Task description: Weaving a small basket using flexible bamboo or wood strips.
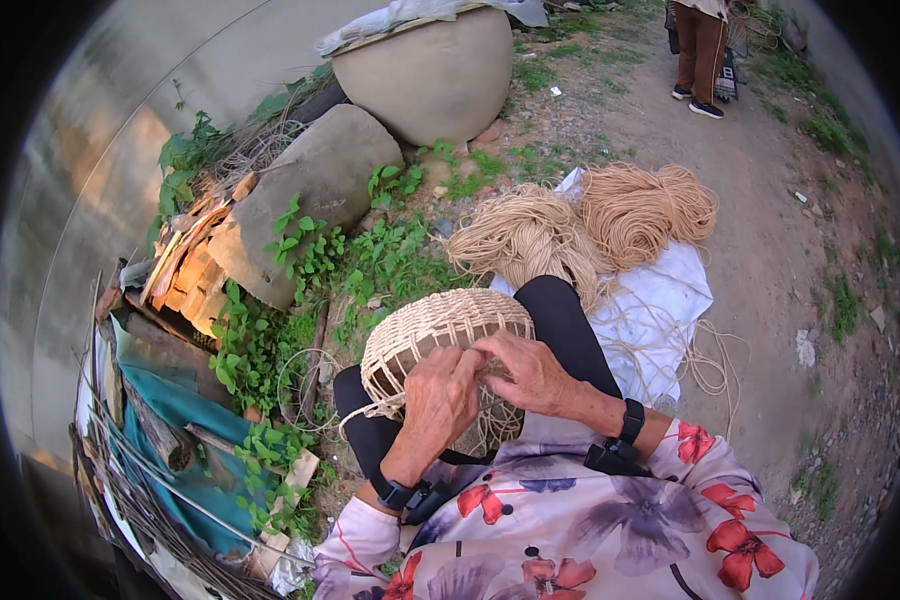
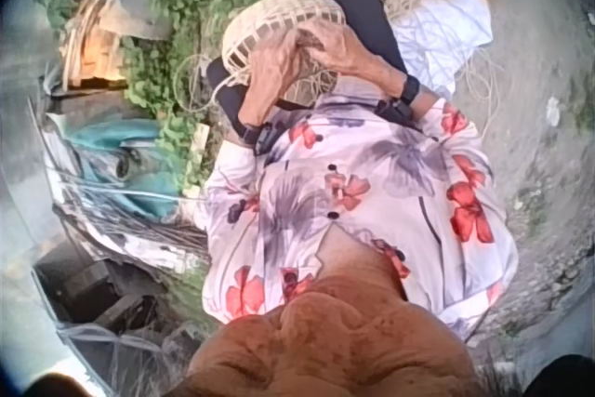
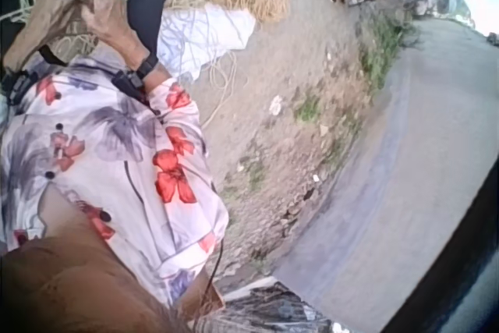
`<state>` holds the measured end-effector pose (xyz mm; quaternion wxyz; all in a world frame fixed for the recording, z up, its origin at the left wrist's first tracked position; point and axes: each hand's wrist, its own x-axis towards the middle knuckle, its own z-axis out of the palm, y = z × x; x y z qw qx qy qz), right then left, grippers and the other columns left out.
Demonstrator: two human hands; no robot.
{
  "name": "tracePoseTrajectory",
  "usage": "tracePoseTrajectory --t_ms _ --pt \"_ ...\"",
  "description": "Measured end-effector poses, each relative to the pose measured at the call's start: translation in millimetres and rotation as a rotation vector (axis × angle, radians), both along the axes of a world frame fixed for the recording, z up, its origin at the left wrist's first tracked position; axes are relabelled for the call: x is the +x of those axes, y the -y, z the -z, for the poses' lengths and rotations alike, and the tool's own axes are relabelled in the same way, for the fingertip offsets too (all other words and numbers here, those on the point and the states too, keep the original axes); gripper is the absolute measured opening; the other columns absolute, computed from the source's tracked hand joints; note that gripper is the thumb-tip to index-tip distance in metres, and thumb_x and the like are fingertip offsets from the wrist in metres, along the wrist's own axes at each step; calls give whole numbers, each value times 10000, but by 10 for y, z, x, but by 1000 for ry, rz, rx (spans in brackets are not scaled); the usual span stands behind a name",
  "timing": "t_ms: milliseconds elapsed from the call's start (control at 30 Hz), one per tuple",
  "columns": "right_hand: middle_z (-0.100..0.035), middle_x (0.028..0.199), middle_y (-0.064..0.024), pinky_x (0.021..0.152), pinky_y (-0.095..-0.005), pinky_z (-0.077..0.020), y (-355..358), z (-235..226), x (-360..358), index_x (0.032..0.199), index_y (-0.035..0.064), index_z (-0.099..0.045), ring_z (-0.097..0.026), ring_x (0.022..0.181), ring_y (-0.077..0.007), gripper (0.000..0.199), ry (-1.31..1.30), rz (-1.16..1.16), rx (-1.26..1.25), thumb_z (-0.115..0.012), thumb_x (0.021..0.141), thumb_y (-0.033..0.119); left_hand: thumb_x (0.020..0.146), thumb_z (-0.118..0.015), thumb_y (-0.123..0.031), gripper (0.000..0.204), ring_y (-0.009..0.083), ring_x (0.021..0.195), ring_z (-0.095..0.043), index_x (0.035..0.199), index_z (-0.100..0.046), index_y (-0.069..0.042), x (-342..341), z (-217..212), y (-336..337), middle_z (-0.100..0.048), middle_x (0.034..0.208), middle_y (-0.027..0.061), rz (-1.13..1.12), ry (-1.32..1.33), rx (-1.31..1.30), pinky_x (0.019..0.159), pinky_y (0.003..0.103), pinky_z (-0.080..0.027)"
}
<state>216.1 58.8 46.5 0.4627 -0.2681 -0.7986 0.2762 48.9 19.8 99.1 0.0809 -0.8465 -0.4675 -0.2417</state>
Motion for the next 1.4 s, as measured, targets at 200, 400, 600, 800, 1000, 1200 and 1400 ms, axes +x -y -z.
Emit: tracePoseTrajectory --t_ms 200,400,600,800,1000,1200,1400 --pt "-596 936 -154 746 -431 -512 -5 32 -83 1070 33 -511 -627 872 -356 327 -13 -55 59 -669 784 20 748 -608 47 231 313 763 -597 956 -584 -51 -182 -40 95 -594 822 128 24 206 -69 652 411 -478" --pt "-542 947 -142 696 -414 -519 30 96 -93 1050 39 -518 -624 837 -335 343 126 41 187 -719 774 61 780 -662 17 198 272 693 -604 958 -596 -41 -655 5 495 -608 840 111 -273 356 99 603 362 -482" --pt "-501 1005 -150 696 -406 -522 55 -58 -196 1085 31 -513 -608 866 -330 373 182 44 313 -719 778 79 806 -720 -63 214 173 601 -572 990 -614 -39 -723 168 617 -602 907 92 -418 398 57 542 301 -472" --pt "-510 1024 -155 722 -417 -520 1 -99 -284 1144 23 -510 -600 882 -336 421 291 44 303 -710 779 83 798 -736 -87 188 178 578 -589 955 -646 -36 -796 230 555 -621 784 86 -409 454 21 536 309 -472" --pt "-571 1012 -164 749 -414 -520 -48 -34 -220 1219 26 -505 -612 898 -340 475 164 30 326 -674 775 27 792 -732 -54 122 196 591 -610 880 -655 -19 -759 43 501 -636 736 97 -270 428 28 542 312 -476" --pt "-570 934 -130 712 -404 -510 -105 14 -203 1190 36 -559 -607 831 -318 419 126 33 373 -652 783 -3 774 -729 -66 210 275 674 -658 958 -628 -80 -738 -120 502 -642 760 112 -224 379 -124 580 370 -509" --pt "-521 849 -99 676 -388 -497 -153 23 -210 1013 42 -617 -595 772 -289 227 155 -11 311 -638 793 -5 740 -732 -48 346 210 700 -659 1066 -617 -39 -953 -239 467 -669 985 99 -286 397 -268 597 314 -494"
